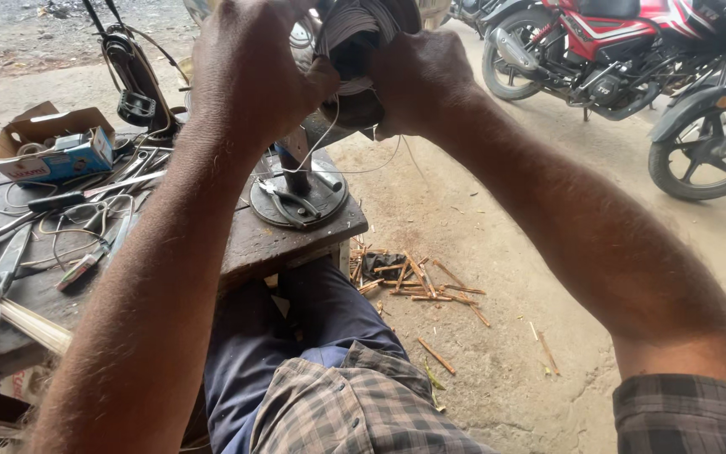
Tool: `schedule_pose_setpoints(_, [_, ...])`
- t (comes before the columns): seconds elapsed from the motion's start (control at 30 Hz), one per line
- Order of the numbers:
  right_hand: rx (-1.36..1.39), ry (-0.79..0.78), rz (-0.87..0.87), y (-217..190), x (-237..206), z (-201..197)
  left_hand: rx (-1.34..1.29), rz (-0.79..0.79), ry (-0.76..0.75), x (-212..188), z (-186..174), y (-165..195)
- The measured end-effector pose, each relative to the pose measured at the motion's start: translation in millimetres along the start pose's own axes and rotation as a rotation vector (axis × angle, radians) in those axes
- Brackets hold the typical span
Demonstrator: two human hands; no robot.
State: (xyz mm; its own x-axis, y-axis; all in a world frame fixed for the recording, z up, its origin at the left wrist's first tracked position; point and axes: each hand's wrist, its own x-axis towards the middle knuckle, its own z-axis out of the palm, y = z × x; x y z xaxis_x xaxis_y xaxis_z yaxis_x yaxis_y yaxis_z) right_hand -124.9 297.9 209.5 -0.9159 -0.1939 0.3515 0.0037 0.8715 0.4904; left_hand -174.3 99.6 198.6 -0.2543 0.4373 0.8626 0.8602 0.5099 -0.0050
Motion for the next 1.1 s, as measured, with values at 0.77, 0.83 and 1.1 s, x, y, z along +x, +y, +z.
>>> schedule_pose_setpoints(0.77, [0.311, 0.282, 0.06, -5.0, -33.0, 48.9, 0.083, -0.015, -0.023, 0.3, -12.2, 10.5])
schedule_pose_setpoints(0.83, [0.482, 0.399, 0.023, -4.1, -65.2, 56.4, 0.103, -0.071, -0.096, -4.2, -15.0, 7.1])
schedule_pose_setpoints(1.1, [1.112, 0.189, 0.345, 47.1, -180.7, 100.6, -0.106, 0.052, 0.001, -15.1, -17.9, -0.9])
